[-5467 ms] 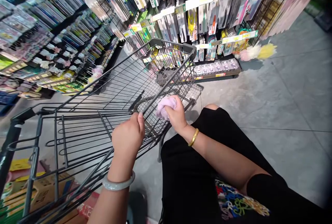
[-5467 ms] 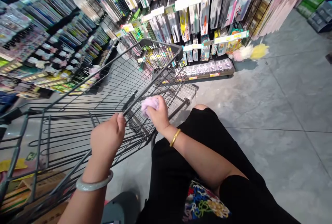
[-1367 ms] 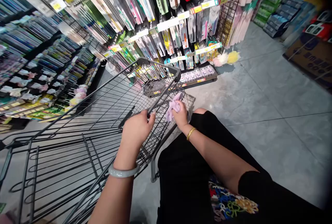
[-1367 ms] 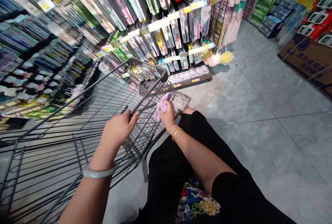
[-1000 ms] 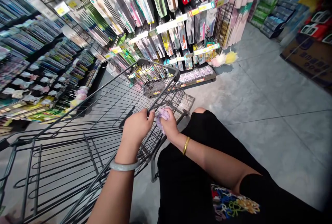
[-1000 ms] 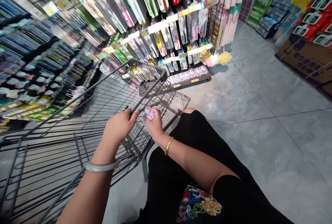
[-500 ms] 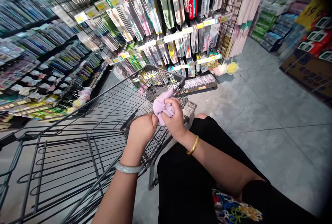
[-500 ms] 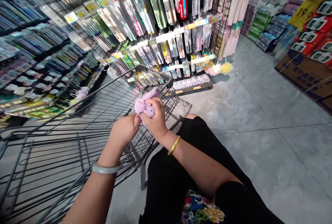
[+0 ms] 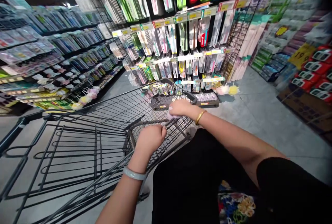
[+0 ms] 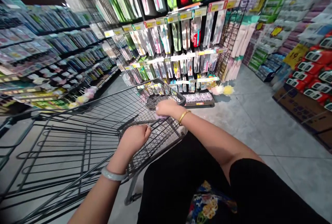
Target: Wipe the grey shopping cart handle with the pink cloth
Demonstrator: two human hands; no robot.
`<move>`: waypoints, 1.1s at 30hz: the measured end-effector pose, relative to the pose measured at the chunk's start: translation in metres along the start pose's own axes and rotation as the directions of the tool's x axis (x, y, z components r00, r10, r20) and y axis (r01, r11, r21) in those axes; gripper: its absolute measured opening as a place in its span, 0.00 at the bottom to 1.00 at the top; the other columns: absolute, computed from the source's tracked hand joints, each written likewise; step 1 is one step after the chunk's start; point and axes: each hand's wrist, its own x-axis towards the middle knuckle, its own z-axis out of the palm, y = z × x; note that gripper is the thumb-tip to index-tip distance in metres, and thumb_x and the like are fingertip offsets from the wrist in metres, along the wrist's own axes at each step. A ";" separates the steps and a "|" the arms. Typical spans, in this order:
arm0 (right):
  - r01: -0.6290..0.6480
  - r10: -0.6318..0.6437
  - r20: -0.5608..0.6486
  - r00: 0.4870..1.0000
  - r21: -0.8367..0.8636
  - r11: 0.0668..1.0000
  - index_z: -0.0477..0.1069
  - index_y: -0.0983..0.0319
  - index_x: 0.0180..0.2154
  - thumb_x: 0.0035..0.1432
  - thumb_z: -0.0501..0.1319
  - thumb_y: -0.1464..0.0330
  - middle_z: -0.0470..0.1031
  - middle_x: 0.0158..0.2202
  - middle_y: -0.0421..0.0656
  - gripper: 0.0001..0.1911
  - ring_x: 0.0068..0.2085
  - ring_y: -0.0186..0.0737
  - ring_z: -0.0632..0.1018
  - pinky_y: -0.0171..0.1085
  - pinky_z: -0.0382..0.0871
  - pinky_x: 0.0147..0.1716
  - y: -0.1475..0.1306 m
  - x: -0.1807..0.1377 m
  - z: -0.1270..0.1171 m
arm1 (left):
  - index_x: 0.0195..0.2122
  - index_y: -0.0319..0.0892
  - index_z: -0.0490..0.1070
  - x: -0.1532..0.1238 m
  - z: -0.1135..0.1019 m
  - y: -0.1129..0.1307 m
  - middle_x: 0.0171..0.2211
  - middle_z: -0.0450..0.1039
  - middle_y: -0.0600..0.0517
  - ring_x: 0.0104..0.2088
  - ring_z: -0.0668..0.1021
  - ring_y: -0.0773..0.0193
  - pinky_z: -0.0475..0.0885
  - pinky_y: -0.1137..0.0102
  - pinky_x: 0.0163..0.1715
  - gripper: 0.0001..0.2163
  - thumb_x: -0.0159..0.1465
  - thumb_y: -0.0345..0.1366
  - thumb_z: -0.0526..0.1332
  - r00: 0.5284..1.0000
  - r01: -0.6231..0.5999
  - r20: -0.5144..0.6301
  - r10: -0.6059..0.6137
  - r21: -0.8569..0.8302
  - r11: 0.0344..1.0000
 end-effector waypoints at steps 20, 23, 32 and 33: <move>0.332 -0.313 -0.229 0.922 0.049 0.942 0.75 0.59 0.45 0.56 0.56 0.68 0.76 0.44 0.44 0.15 0.45 0.43 0.74 0.37 0.62 0.43 0.028 -0.089 0.033 | 0.33 0.42 0.74 -0.072 -0.007 -0.050 0.27 0.76 0.43 0.30 0.78 0.55 0.65 0.67 0.30 0.32 0.71 0.55 0.36 0.993 -0.097 0.064 0.096 0.013 0.995; 0.393 -0.388 -0.114 0.915 0.018 0.920 0.75 0.59 0.44 0.55 0.57 0.69 0.76 0.43 0.44 0.15 0.42 0.42 0.75 0.36 0.62 0.40 0.034 -0.086 0.022 | 0.33 0.42 0.74 -0.084 -0.005 -0.062 0.27 0.76 0.44 0.30 0.78 0.55 0.64 0.67 0.30 0.31 0.71 0.55 0.36 0.994 -0.089 0.074 0.086 0.032 0.996; 0.292 -0.314 -0.049 0.948 -0.252 0.923 0.78 0.57 0.36 0.57 0.55 0.67 0.80 0.39 0.44 0.12 0.38 0.42 0.77 0.36 0.60 0.34 0.009 -0.077 0.028 | 0.36 0.41 0.77 -0.052 -0.018 0.026 0.32 0.78 0.45 0.33 0.79 0.56 0.66 0.68 0.31 0.35 0.71 0.55 0.33 0.991 -0.005 -0.130 -0.011 -0.125 0.992; 0.292 -0.300 -0.006 0.954 -0.209 0.933 0.78 0.56 0.37 0.57 0.55 0.67 0.80 0.38 0.43 0.12 0.36 0.41 0.77 0.35 0.60 0.32 0.007 -0.079 0.032 | 0.38 0.41 0.77 -0.044 -0.018 0.039 0.33 0.79 0.44 0.34 0.79 0.56 0.66 0.68 0.32 0.35 0.71 0.54 0.32 0.991 -0.008 -0.133 -0.013 -0.159 0.987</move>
